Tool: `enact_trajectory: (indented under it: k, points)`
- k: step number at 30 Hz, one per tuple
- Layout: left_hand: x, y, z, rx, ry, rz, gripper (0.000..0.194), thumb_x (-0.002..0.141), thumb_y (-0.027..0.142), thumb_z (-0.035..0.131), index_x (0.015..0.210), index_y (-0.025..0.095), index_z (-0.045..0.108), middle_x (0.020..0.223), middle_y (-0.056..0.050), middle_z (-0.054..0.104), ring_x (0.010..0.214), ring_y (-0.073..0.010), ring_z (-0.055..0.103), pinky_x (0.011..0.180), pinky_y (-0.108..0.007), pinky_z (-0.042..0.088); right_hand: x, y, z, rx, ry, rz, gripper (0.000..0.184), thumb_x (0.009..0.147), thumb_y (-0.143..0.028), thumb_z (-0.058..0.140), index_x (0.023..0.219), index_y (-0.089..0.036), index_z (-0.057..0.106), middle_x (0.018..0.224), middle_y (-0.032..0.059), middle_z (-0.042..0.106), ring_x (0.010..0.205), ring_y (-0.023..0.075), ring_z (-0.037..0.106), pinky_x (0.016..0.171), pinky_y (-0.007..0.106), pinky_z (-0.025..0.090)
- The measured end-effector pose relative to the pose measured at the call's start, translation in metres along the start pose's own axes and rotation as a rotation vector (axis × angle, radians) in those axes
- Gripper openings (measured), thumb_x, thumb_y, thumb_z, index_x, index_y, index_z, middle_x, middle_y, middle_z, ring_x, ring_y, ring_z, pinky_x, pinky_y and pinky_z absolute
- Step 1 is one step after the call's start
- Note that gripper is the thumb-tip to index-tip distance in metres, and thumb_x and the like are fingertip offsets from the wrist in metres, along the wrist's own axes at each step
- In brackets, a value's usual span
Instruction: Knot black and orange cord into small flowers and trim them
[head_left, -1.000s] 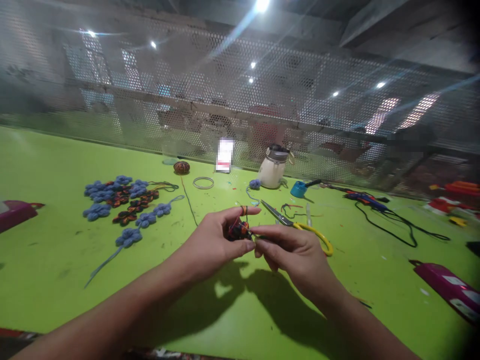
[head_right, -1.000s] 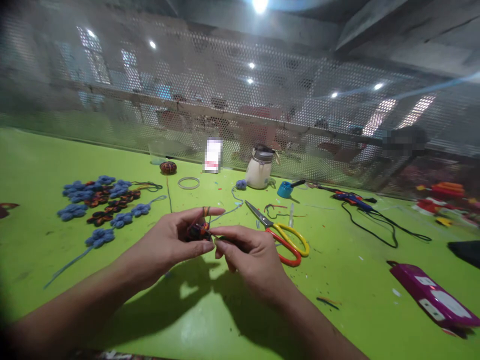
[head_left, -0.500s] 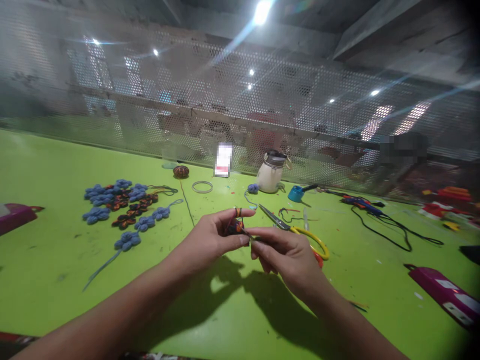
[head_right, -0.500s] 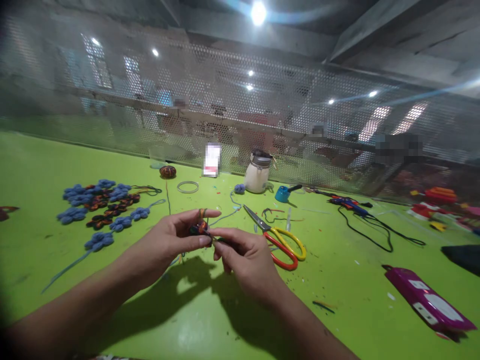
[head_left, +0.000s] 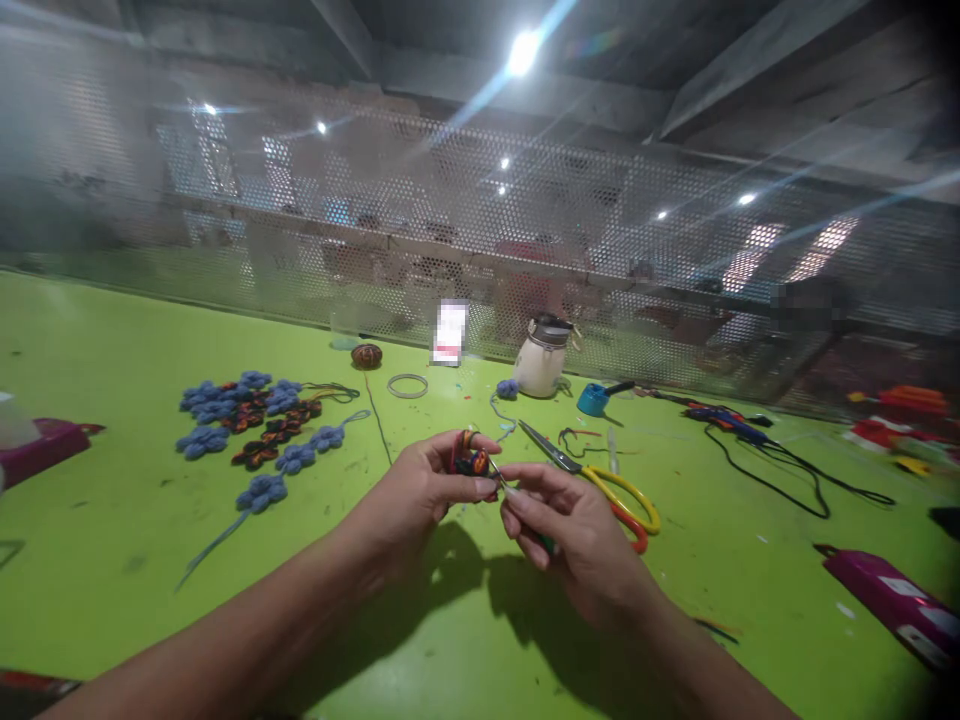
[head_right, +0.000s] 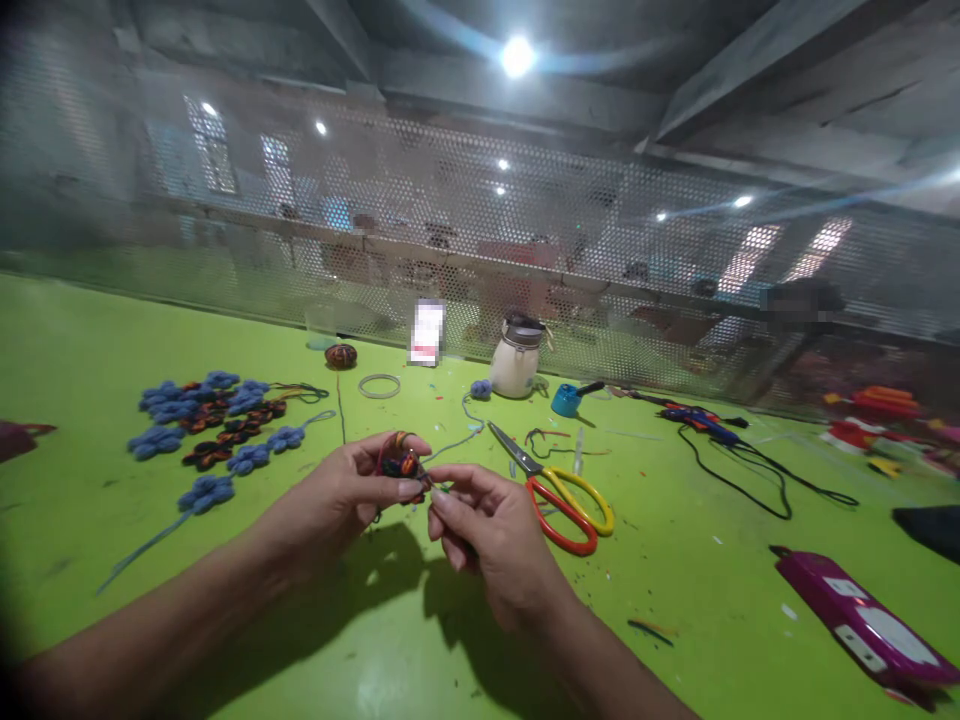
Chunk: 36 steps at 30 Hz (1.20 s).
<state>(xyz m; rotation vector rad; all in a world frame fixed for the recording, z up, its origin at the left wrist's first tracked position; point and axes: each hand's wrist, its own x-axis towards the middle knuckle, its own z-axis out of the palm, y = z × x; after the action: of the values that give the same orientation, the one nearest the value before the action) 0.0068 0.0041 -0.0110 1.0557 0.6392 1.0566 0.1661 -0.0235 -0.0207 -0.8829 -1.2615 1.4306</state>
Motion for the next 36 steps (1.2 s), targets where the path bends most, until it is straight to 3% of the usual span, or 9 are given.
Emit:
enact_trajectory:
  k: [7,13,21,27,33,36]
  points:
    - [0.0000,0.0037,0.0003,-0.097,-0.049,-0.014,0.023,0.062,0.005,0.068,0.080,0.015,0.058,0.070,0.002,0.058,0.066,-0.0092,0.055,0.069,-0.023,0.040,0.0012,0.0036,-0.0054,-0.043,0.004,-0.055,0.028,0.076,-0.028,0.064,0.102,-0.018,0.062,0.057,-0.0028,0.054,0.041,0.0048,0.037,0.038,0.018,0.024]
    - [0.0024,-0.0005,-0.0031,-0.124,-0.087,-0.017,0.036,0.063,0.008,0.070,0.097,0.017,0.062,0.078,-0.001,0.063,0.073,-0.0104,0.058,0.075,-0.024,0.041,0.0019,0.0037,-0.0044,-0.050,0.023,-0.074,0.029,0.077,-0.029,0.064,0.103,-0.018,0.062,0.059,-0.0025,0.054,0.042,0.0049,0.038,0.038,0.019,0.024]
    - [0.0054,-0.0031,-0.0020,-0.064,-0.058,0.030,0.034,0.061,0.008,0.072,0.094,0.014,0.066,0.078,-0.002,0.064,0.074,-0.0114,0.056,0.078,-0.025,0.040,-0.0005,0.0015,0.0007,-0.032,0.063,-0.049,0.028,0.076,-0.028,0.064,0.103,-0.020,0.063,0.058,-0.0041,0.051,0.043,0.0043,0.036,0.041,0.018,0.024]
    - [0.0026,0.0016,-0.0045,-0.087,-0.108,-0.019,0.032,0.066,0.009,0.058,0.097,0.012,0.066,0.088,-0.007,0.067,0.083,-0.0169,0.057,0.080,-0.030,0.039,0.0027,0.0001,-0.0062,-0.069,0.048,-0.039,0.027,0.076,-0.026,0.063,0.102,-0.019,0.064,0.056,-0.0037,0.050,0.044,0.0049,0.036,0.040,0.019,0.021]
    - [0.0021,0.0022,-0.0084,-0.174,-0.042,0.012,0.020,0.069,0.016,0.050,0.075,0.012,0.069,0.100,-0.008,0.066,0.079,-0.0175,0.058,0.079,-0.033,0.041,0.0043,0.0030,-0.0060,-0.107,0.020,-0.029,0.027,0.078,-0.027,0.062,0.104,-0.020,0.063,0.056,-0.0041,0.050,0.042,0.0041,0.035,0.039,0.019,0.021]
    - [0.0034,0.0020,-0.0077,-0.129,-0.046,0.014,0.020,0.070,0.017,0.052,0.080,0.013,0.069,0.093,-0.008,0.067,0.079,-0.0174,0.058,0.079,-0.033,0.040,0.0040,0.0040,-0.0066,-0.120,0.008,-0.032,0.027,0.078,-0.027,0.061,0.105,-0.020,0.062,0.056,-0.0043,0.050,0.042,0.0041,0.036,0.039,0.019,0.022]
